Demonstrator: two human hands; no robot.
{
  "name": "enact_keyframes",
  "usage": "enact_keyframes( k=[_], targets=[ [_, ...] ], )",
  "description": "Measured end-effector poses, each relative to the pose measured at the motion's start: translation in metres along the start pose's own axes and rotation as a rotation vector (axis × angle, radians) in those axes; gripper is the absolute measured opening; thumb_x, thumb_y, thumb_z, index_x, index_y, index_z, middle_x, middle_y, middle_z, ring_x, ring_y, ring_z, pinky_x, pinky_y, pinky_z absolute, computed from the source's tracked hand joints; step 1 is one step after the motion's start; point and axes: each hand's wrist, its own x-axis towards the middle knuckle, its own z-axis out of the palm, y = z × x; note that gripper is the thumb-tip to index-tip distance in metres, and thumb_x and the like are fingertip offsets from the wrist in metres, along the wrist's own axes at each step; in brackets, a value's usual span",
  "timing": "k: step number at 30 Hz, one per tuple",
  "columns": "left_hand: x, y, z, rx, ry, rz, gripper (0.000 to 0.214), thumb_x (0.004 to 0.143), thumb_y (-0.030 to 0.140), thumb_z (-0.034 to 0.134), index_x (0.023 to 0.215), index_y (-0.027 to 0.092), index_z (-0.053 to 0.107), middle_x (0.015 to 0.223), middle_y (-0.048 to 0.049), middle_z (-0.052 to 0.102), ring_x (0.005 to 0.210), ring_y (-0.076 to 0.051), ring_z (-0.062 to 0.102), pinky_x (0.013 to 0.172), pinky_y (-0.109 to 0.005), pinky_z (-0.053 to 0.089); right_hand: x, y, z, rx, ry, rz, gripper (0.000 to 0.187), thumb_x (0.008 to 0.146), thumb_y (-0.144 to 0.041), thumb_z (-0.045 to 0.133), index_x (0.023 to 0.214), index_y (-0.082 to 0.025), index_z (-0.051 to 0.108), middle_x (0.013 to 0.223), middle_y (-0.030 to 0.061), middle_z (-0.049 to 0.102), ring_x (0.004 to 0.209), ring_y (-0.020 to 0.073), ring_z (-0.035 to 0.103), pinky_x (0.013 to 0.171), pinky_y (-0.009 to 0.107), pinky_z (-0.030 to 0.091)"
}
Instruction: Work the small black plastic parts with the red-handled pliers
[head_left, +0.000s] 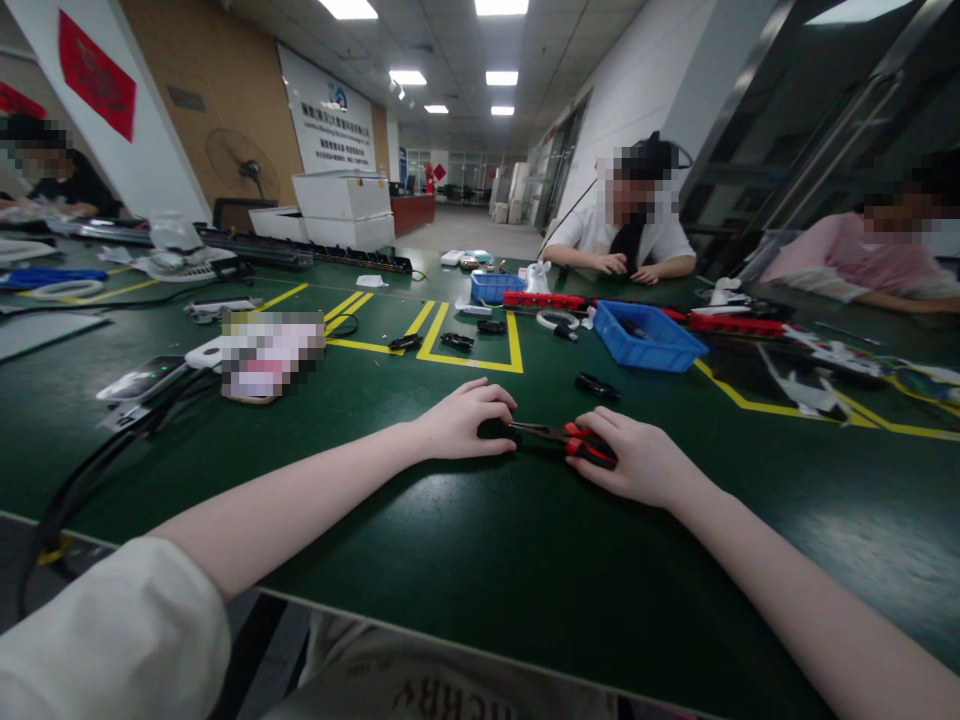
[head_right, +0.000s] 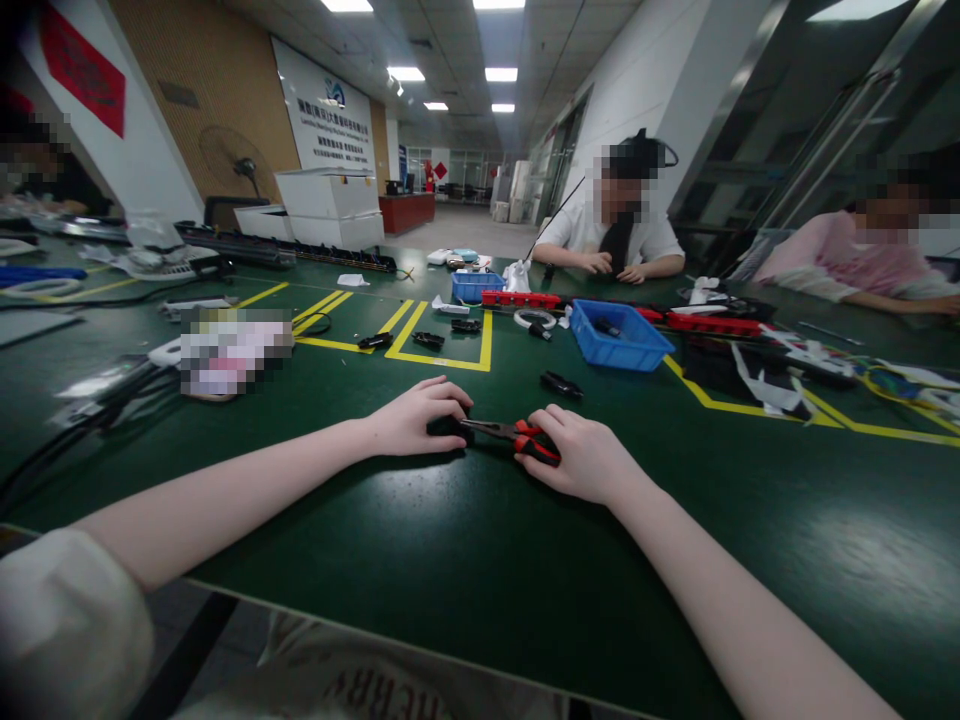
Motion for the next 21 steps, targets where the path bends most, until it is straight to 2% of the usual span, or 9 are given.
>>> enact_keyframes(
  k=[9,14,18,21],
  targets=[
    [0.0022,0.0028,-0.0035,-0.047,0.025,-0.008,0.013,0.089,0.033,0.065,0.090,0.019,0.068,0.118,-0.0073,0.063,0.113,-0.022,0.059,0.115,-0.051,0.033,-0.0005,-0.0041,-0.0014,0.047,-0.069,0.035,0.030,0.085,-0.049,0.058,0.103,-0.024,0.060,0.094,0.0044,0.067,0.071,0.0175,0.064,0.057,0.029,0.047],
    [0.0035,0.0000,-0.0021,-0.102,0.027,-0.009,0.015,0.093,0.028,0.058,0.086,0.017,0.068,0.117,-0.0093,0.062,0.108,-0.021,0.061,0.099,-0.039,0.048,-0.0008,-0.0046,-0.0020,0.039,-0.066,0.030,0.032,0.085,-0.049,0.058,0.104,-0.024,0.060,0.094,0.0050,0.067,0.072,0.0183,0.064,0.058,0.030,0.047],
    [0.0027,-0.0031,0.0008,-0.124,0.033,-0.022,0.017,0.094,0.028,0.058,0.086,0.017,0.068,0.116,-0.0086,0.062,0.104,-0.020,0.063,0.092,-0.034,0.051,-0.0013,-0.0034,-0.0006,0.001,-0.059,0.018,0.035,0.086,-0.051,0.057,0.106,-0.022,0.059,0.096,0.0067,0.067,0.076,0.0200,0.064,0.061,0.032,0.049],
    [0.0022,-0.0032,0.0013,-0.128,0.045,-0.044,0.017,0.094,0.028,0.058,0.087,0.016,0.068,0.113,-0.0074,0.065,0.102,-0.018,0.065,0.093,-0.033,0.051,-0.0015,-0.0032,0.0011,-0.030,0.002,-0.006,0.037,0.086,-0.050,0.058,0.107,-0.020,0.059,0.098,0.0090,0.068,0.080,0.0225,0.065,0.066,0.035,0.051]
  ],
)
